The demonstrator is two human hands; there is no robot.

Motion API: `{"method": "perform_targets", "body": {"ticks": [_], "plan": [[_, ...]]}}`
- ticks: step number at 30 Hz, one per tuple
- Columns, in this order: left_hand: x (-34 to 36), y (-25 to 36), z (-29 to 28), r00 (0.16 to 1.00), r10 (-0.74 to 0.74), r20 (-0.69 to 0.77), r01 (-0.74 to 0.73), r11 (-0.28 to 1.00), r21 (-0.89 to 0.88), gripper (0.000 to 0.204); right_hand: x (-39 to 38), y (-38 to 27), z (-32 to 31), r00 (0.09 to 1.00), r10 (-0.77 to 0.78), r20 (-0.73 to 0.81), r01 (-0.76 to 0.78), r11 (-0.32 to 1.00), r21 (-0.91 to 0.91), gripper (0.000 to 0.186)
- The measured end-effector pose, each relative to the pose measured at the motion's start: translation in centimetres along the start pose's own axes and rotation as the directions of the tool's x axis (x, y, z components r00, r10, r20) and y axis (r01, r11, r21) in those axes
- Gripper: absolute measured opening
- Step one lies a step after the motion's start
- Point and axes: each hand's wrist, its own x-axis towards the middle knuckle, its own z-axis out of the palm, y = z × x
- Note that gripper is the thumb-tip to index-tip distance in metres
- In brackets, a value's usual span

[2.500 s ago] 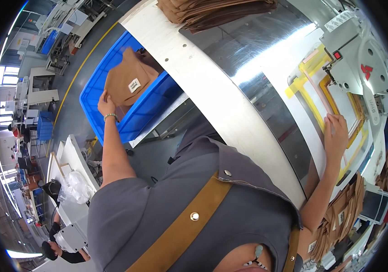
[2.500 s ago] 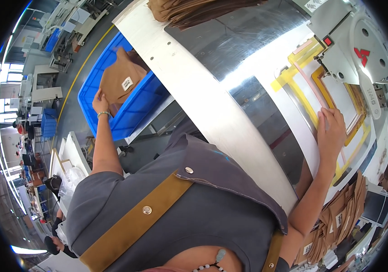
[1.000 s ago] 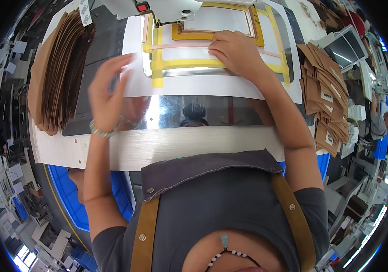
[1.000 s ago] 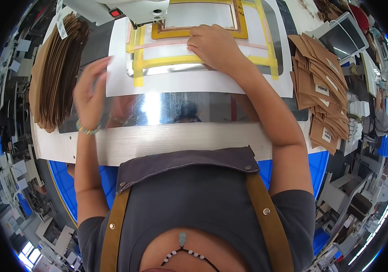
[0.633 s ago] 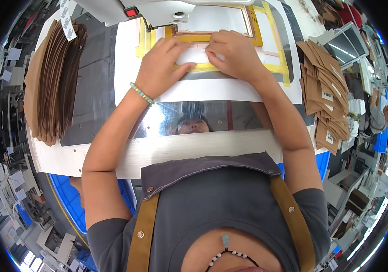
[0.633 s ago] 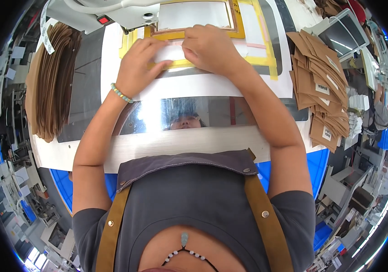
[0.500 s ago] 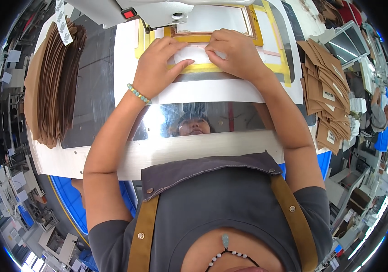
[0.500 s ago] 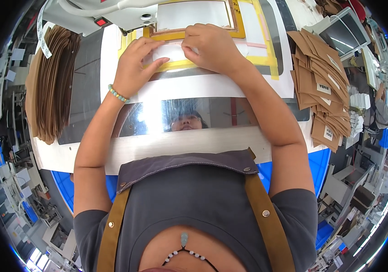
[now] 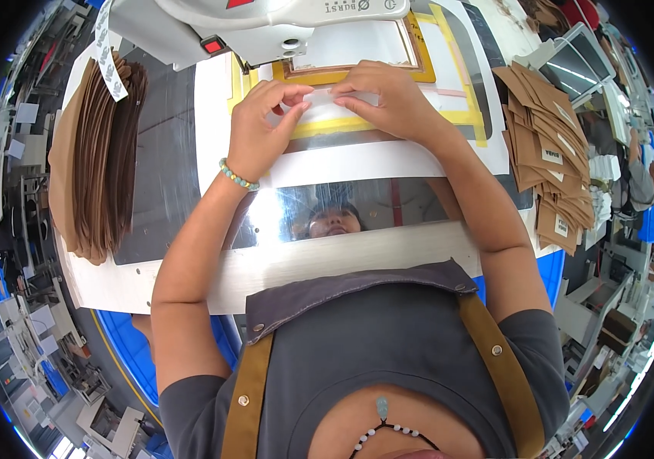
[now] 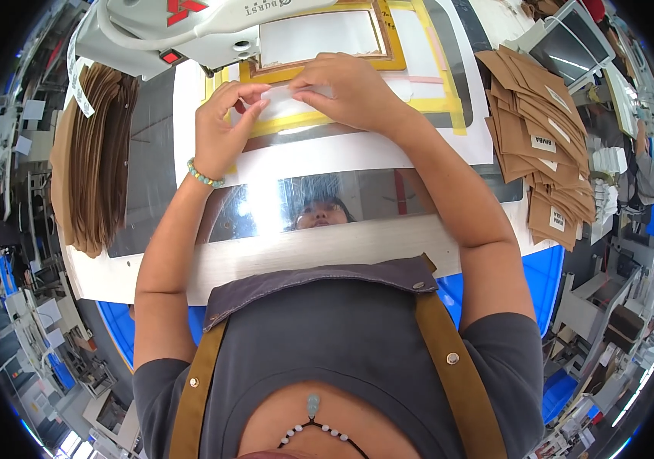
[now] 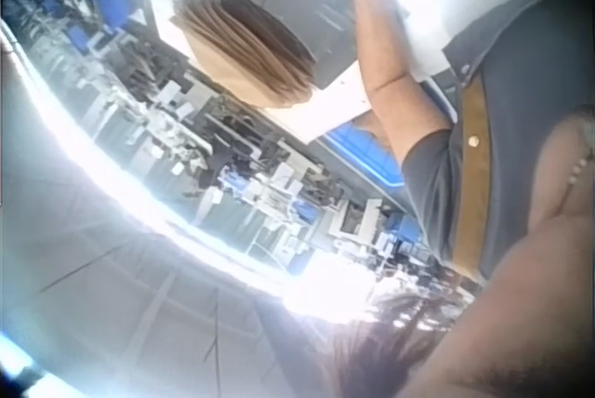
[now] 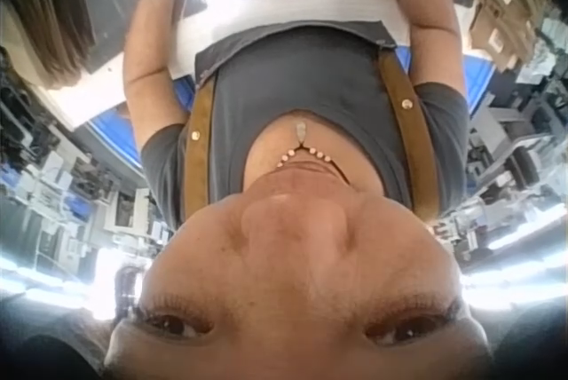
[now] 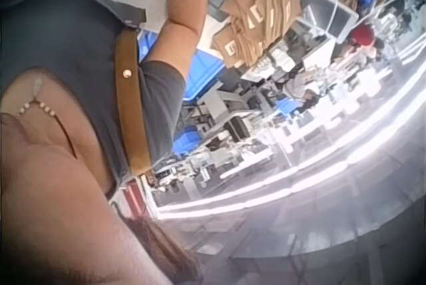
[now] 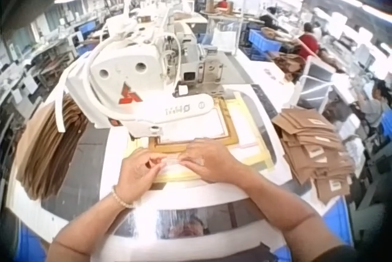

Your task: Sewing leather bag components using an industrial sewing machine.

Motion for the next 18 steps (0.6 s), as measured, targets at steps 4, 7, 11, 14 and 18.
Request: {"method": "perform_targets", "body": {"ticks": [4, 7, 11, 14, 18], "plan": [[-0.1, -0.4, -1.3, 1.000, -0.014, 0.018, 0.012, 0.994, 0.112, 0.019, 0.9, 0.1, -2.6, 0.940, 0.333, 0.070, -0.340, 0.925, 0.169, 0.020], [0.0, -1.5, -3.5, 0.978, 0.126, 0.164, -0.180, 0.910, 0.374, 0.023, 3.6, 0.4, -7.1, 0.889, 0.451, 0.078, -0.448, 0.892, -0.050, 0.025], [-0.6, -2.1, -3.6, 0.950, 0.186, 0.250, -0.296, 0.791, 0.536, 0.035, 6.3, 4.4, -8.0, 0.924, 0.366, 0.113, -0.344, 0.922, -0.178, 0.029], [-0.9, -2.2, -2.6, 0.952, 0.045, 0.302, -0.225, 0.769, 0.598, 0.050, 5.9, 7.0, -2.7, 0.943, 0.315, 0.104, -0.317, 0.948, 0.006, 0.020], [-1.0, -2.9, -2.5, 0.943, -0.049, 0.329, -0.174, 0.769, 0.615, 0.072, 7.5, 5.3, -0.6, 0.811, 0.453, 0.370, -0.517, 0.851, 0.091, 0.019]]}}
